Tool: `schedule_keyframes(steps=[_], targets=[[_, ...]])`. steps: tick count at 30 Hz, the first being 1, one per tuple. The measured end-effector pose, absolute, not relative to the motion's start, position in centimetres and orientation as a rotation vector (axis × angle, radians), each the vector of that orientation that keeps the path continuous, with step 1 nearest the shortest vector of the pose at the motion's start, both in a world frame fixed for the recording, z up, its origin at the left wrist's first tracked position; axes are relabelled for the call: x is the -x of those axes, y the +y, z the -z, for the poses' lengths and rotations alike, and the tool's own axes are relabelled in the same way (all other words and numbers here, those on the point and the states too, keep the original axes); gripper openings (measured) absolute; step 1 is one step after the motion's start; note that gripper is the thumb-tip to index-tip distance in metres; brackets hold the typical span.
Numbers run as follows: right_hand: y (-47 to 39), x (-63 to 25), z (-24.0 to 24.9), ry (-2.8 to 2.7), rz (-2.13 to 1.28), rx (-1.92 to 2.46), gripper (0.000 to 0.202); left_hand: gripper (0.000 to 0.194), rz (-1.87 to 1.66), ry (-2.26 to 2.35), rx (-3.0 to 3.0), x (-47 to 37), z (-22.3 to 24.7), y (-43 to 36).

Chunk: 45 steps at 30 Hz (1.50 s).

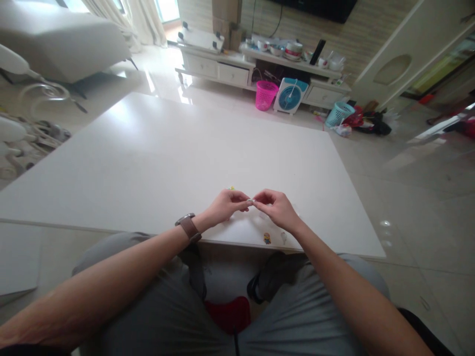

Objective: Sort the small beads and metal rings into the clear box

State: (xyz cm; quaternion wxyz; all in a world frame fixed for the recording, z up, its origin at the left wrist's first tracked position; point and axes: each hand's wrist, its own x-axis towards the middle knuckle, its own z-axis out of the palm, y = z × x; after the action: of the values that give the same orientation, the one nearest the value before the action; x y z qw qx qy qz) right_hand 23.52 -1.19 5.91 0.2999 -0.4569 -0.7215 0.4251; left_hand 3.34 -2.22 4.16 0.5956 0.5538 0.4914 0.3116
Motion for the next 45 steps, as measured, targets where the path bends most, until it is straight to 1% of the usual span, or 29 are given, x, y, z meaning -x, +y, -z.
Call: schedule_keyframes(steps=[4, 7, 10, 13, 16, 20, 29, 36, 39, 45], targets=[[-1.2, -23.2, -5.9, -1.828, -1.183, 1.199, 0.023, 0.036, -0.733, 1.109, -1.263, -3.3, -4.4, -2.3], [-1.2, -23.1, -6.0, -1.78, -1.222, 1.198, 0.023, 0.031, -0.734, 1.098, -1.242, -3.3, -4.8, -2.3], [-1.0, -23.2, -6.2, -1.71, -1.148, 1.247, 0.022, 0.027, -0.73, 1.107, -1.223, -3.3, -4.8, -2.3], [-0.9, -23.4, -6.4, -1.638, -1.095, 1.264, 0.021, 0.032, -0.711, 1.131, -1.223, -3.2, -4.5, -2.3], [-1.1, -23.4, -6.7, -1.636, -1.166, 1.221, 0.019, 0.039, -0.68, 1.169, -1.24, -3.1, -4.2, -2.2], [-1.5, -23.1, -6.6, -1.733, -1.182, 1.195, 0.017, 0.043, -0.644, 1.144, -1.249, -3.0, -4.1, -2.3], [-1.7, -23.5, -6.7, -1.744, -1.15, 1.216, 0.015, 0.046, -0.627, 1.139, -1.172, -3.0, -3.6, -2.1], [-1.9, -23.4, -6.5, -1.868, -1.0, 1.255, 0.015, 0.042, -0.597, 1.119, -1.22, -3.0, -4.0, -2.2], [-1.8, -23.3, -6.2, -1.88, -0.993, 1.262, 0.016, 0.04, -0.601, 1.097, -1.232, -3.0, -4.2, -2.3], [-1.8, -22.8, -6.2, -1.851, -1.021, 1.232, 0.016, 0.043, -0.624, 1.051, -1.239, -3.0, -5.1, -2.1]])
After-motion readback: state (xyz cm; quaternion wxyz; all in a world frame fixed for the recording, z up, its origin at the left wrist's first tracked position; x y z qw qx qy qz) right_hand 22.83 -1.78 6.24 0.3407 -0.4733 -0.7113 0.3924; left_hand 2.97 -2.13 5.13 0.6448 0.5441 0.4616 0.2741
